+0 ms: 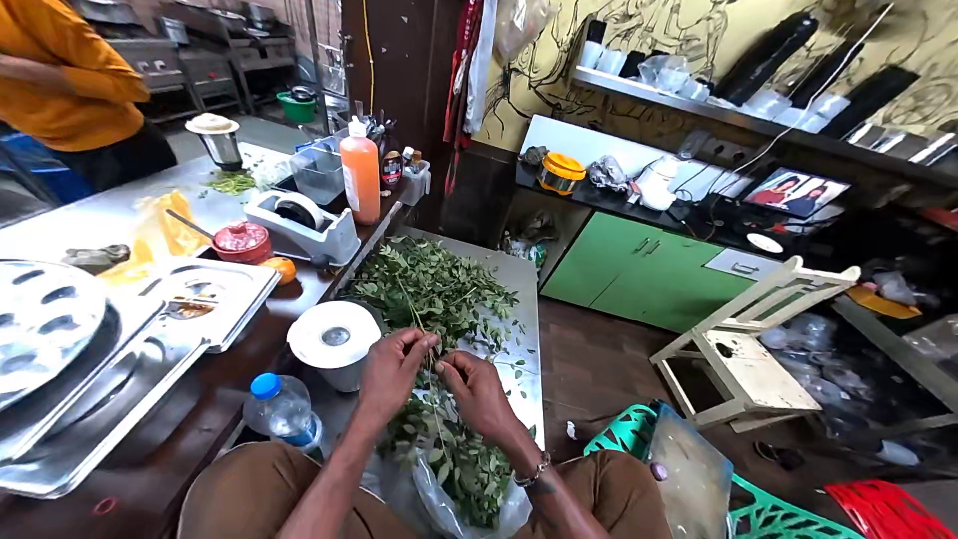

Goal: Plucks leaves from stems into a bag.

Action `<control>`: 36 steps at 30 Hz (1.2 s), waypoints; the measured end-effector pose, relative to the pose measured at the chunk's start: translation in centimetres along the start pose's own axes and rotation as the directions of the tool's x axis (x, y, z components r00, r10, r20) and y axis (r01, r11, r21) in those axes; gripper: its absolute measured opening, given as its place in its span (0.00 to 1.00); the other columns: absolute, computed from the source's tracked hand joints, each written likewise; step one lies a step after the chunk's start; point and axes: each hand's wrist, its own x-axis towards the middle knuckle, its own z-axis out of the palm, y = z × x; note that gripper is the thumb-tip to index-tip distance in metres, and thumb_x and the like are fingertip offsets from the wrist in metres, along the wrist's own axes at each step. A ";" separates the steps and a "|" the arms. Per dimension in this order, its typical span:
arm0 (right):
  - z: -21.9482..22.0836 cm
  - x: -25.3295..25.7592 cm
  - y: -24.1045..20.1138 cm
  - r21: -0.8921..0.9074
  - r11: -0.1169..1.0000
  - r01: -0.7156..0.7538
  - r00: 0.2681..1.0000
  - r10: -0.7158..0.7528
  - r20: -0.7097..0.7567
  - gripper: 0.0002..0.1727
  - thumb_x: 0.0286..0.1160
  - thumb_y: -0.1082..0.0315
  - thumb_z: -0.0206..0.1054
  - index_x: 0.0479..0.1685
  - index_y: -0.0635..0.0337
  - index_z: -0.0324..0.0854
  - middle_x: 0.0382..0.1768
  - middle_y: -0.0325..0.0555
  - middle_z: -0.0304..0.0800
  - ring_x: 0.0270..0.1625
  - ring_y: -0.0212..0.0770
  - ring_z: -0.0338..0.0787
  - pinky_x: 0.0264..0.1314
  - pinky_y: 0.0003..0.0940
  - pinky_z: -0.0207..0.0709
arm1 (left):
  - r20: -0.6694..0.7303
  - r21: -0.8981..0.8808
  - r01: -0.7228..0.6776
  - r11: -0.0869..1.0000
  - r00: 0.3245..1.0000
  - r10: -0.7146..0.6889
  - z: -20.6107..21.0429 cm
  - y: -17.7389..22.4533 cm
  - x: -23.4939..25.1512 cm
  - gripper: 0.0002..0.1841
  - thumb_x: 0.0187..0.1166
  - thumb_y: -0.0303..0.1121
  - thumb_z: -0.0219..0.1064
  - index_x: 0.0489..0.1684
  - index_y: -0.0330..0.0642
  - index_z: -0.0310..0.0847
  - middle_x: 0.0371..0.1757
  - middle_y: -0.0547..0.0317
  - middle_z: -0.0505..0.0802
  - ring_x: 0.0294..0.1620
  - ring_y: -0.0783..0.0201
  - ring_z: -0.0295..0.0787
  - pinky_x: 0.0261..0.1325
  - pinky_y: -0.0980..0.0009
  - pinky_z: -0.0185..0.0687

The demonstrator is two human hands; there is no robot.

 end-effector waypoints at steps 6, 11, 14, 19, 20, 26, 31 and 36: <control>0.2 -7.7 2.4 -0.252 0.967 0.046 0.999 -0.044 0.015 0.18 0.90 0.53 0.56 0.48 0.52 0.91 0.42 0.38 0.90 0.47 0.33 0.90 0.55 0.35 0.86 | -0.206 -0.029 0.067 0.997 0.976 -0.072 -1.8 0.2 0.8 0.11 0.86 0.43 0.66 0.42 0.52 0.93 0.28 0.65 0.93 0.24 0.66 0.89 0.32 0.63 0.90; 0.3 -12.5 4.6 -0.377 0.925 -0.048 0.999 0.038 -0.033 0.19 0.83 0.43 0.63 0.57 0.40 0.92 0.53 0.33 0.92 0.61 0.37 0.87 0.65 0.43 0.81 | -0.255 -0.068 0.029 0.997 0.966 -0.045 -2.7 0.3 1.0 0.10 0.85 0.43 0.68 0.45 0.51 0.93 0.29 0.62 0.92 0.21 0.63 0.86 0.27 0.64 0.87; -1.5 -11.0 2.4 -0.331 0.943 0.024 0.969 -0.104 -0.226 0.19 0.83 0.46 0.65 0.55 0.45 0.93 0.52 0.33 0.93 0.59 0.35 0.89 0.64 0.39 0.85 | -0.203 -0.057 0.014 0.998 0.979 -0.025 -1.5 0.8 -0.1 0.10 0.83 0.47 0.70 0.44 0.54 0.93 0.27 0.61 0.92 0.17 0.62 0.83 0.21 0.64 0.83; -2.2 -5.1 -2.2 -0.193 0.972 0.134 0.958 -0.177 -0.227 0.21 0.80 0.44 0.68 0.55 0.48 0.93 0.52 0.31 0.94 0.58 0.31 0.91 0.60 0.35 0.89 | -0.159 -0.051 -0.022 0.998 0.987 0.014 0.0 0.8 -0.4 0.08 0.81 0.47 0.72 0.40 0.57 0.94 0.27 0.67 0.93 0.19 0.65 0.85 0.23 0.64 0.85; -1.7 -3.9 -2.6 -0.188 0.977 0.102 0.977 -0.134 -0.167 0.25 0.78 0.39 0.68 0.58 0.47 0.92 0.54 0.32 0.94 0.60 0.31 0.90 0.63 0.37 0.88 | -0.155 -0.043 -0.030 0.999 0.988 0.023 0.1 0.8 -0.3 0.08 0.80 0.47 0.73 0.40 0.58 0.94 0.28 0.68 0.93 0.19 0.65 0.85 0.24 0.64 0.85; 1.0 0.2 -0.9 -0.241 0.968 0.075 0.997 -0.071 0.023 0.20 0.88 0.50 0.57 0.46 0.51 0.92 0.41 0.35 0.93 0.46 0.30 0.92 0.56 0.33 0.87 | -0.087 0.039 -0.022 0.999 0.996 0.026 -0.1 0.1 0.0 0.08 0.79 0.50 0.73 0.43 0.64 0.95 0.38 0.76 0.94 0.27 0.72 0.87 0.33 0.67 0.88; 0.6 0.0 -1.3 -0.361 0.930 0.067 0.998 -0.061 0.026 0.20 0.89 0.53 0.53 0.43 0.53 0.90 0.37 0.39 0.89 0.44 0.36 0.90 0.54 0.38 0.85 | 0.059 0.074 0.010 0.997 0.998 -0.014 0.4 0.0 -0.2 0.11 0.82 0.52 0.68 0.43 0.61 0.94 0.40 0.75 0.95 0.38 0.73 0.91 0.46 0.63 0.91; 0.4 -2.5 -1.2 -0.382 0.921 0.073 0.997 -0.062 0.040 0.24 0.92 0.50 0.48 0.42 0.55 0.86 0.36 0.42 0.87 0.43 0.39 0.89 0.50 0.40 0.85 | -0.135 0.011 0.090 0.996 0.987 -0.088 -0.2 0.8 -0.2 0.12 0.87 0.47 0.64 0.46 0.58 0.95 0.33 0.70 0.95 0.28 0.68 0.89 0.35 0.60 0.89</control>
